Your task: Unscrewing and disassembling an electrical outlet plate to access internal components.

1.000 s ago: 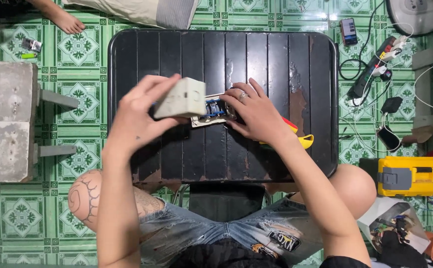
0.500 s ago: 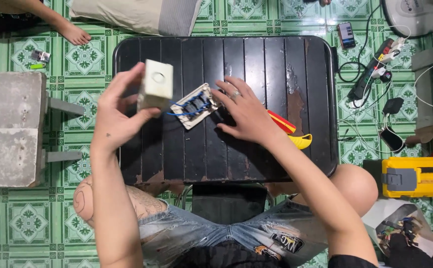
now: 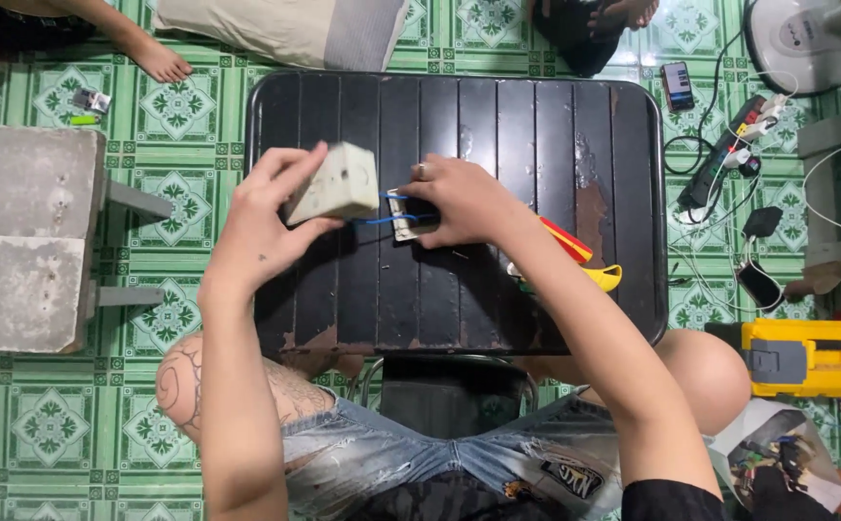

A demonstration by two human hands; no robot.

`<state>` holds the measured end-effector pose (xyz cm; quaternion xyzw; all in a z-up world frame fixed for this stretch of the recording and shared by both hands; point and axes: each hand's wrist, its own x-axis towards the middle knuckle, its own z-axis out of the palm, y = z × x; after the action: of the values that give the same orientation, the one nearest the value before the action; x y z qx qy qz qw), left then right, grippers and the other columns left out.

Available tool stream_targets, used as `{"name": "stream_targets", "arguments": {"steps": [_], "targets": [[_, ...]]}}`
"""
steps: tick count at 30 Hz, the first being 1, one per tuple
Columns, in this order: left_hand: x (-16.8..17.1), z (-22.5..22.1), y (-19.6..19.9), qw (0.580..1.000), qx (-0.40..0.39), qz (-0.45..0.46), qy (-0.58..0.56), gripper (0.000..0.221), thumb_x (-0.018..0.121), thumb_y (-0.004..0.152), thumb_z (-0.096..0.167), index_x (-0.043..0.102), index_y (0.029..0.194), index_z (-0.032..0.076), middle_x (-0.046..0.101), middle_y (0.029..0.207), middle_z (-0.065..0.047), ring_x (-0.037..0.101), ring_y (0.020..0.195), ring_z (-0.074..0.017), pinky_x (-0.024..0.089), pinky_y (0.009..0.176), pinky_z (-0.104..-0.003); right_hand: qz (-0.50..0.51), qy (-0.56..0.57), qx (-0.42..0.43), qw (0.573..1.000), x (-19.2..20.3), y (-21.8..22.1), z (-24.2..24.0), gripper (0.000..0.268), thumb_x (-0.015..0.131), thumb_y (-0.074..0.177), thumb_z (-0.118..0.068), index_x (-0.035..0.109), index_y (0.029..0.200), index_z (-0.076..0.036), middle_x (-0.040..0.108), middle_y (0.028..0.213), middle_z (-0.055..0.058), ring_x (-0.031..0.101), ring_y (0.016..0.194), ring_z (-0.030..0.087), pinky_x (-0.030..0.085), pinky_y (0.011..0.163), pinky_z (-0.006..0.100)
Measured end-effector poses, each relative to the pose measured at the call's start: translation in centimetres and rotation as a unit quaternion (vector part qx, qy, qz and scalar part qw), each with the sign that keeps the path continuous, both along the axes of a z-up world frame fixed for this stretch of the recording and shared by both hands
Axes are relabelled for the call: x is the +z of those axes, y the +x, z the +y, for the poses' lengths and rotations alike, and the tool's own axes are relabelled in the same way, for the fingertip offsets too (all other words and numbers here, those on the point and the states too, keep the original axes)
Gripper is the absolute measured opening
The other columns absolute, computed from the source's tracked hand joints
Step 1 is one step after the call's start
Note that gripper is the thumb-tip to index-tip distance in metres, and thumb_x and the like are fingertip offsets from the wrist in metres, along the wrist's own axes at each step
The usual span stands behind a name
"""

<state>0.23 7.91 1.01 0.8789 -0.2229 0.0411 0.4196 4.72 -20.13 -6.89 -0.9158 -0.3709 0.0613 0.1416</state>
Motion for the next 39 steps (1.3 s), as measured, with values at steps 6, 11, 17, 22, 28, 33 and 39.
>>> {"name": "stream_targets", "arguments": {"steps": [6, 11, 17, 22, 28, 33, 39], "targets": [[0.0, 1.1, -0.3, 0.987, 0.049, 0.074, -0.132, 0.067, 0.070, 0.101, 0.024, 0.039, 0.154, -0.001, 0.050, 0.139, -0.032, 0.055, 0.124, -0.0521, 0.052, 0.098, -0.063, -0.048, -0.023, -0.014, 0.998, 0.1, -0.6, -1.9, 0.070, 0.085, 0.069, -0.040, 0.070, 0.133, -0.014, 0.071, 0.128, 0.005, 0.060, 0.121, 0.025, 0.047, 0.107, 0.040], [-1.0, -0.8, -0.6, 0.822, -0.039, 0.234, -0.517, 0.059, 0.037, 0.109, 0.043, 0.026, 0.159, 0.015, 0.043, 0.156, -0.027, 0.052, 0.137, -0.0456, 0.054, 0.105, -0.060, -0.105, -0.001, -0.054, 0.993, 2.9, -3.5, -2.4, 0.088, 0.082, 0.075, -0.058, 0.056, 0.146, -0.014, 0.055, 0.147, 0.012, 0.043, 0.143, 0.031, 0.032, 0.121, 0.049], [-2.5, -3.1, -0.4, 0.761, -0.139, 0.254, -0.581, 0.059, 0.031, 0.107, 0.048, 0.024, 0.158, 0.019, 0.040, 0.155, -0.034, 0.050, 0.136, -0.0529, 0.047, 0.108, -0.069, -0.100, -0.035, -0.201, 0.974, 2.5, -8.1, -9.9, 0.053, 0.081, 0.084, -0.038, 0.069, 0.130, -0.013, 0.061, 0.130, 0.009, 0.054, 0.130, 0.033, 0.045, 0.106, 0.046], [-2.4, -4.6, -2.0, 0.809, -0.069, 0.254, -0.526, 0.056, 0.038, 0.109, 0.039, 0.025, 0.158, 0.015, 0.050, 0.149, -0.026, 0.057, 0.133, -0.0415, 0.051, 0.105, -0.064, 0.093, -0.084, -0.352, 0.928, 0.7, -10.1, -13.5, 0.055, 0.085, 0.080, -0.037, 0.070, 0.128, -0.018, 0.064, 0.106, 0.003, 0.064, 0.111, 0.027, 0.057, 0.088, 0.044], [0.1, -4.3, -1.0, 0.983, 0.178, -0.018, -0.033, 0.044, 0.047, 0.112, 0.027, 0.038, 0.146, 0.001, 0.060, 0.125, -0.039, 0.058, 0.118, -0.0571, 0.046, 0.100, -0.062, 0.065, -0.082, -0.387, 0.916, 1.4, -10.3, -12.6, 0.035, 0.077, 0.088, -0.029, 0.075, 0.120, -0.013, 0.070, 0.100, 0.006, 0.071, 0.101, 0.027, 0.059, 0.082, 0.041], [-0.9, -2.3, -0.4, 0.963, 0.262, -0.017, 0.066, 0.043, 0.038, 0.116, 0.018, 0.058, 0.127, -0.018, 0.061, 0.112, -0.043, 0.058, 0.107, -0.0598, 0.043, 0.098, -0.061, 0.064, -0.086, -0.430, 0.897, 1.8, -10.6, -13.1, 0.040, 0.075, 0.085, -0.032, 0.074, 0.118, -0.010, 0.068, 0.101, 0.009, 0.070, 0.103, 0.029, 0.060, 0.078, 0.045], [-1.8, -0.9, -0.2, 0.903, 0.305, 0.238, 0.187, 0.042, 0.031, 0.112, 0.024, 0.059, 0.135, 0.003, 0.068, 0.110, -0.031, 0.062, 0.111, -0.0517, 0.046, 0.094, -0.062, 0.026, -0.107, -0.446, 0.888, 1.6, -10.2, -13.8, 0.040, 0.075, 0.087, -0.033, 0.074, 0.120, -0.010, 0.069, 0.104, 0.009, 0.070, 0.104, 0.027, 0.061, 0.076, 0.040]]}}
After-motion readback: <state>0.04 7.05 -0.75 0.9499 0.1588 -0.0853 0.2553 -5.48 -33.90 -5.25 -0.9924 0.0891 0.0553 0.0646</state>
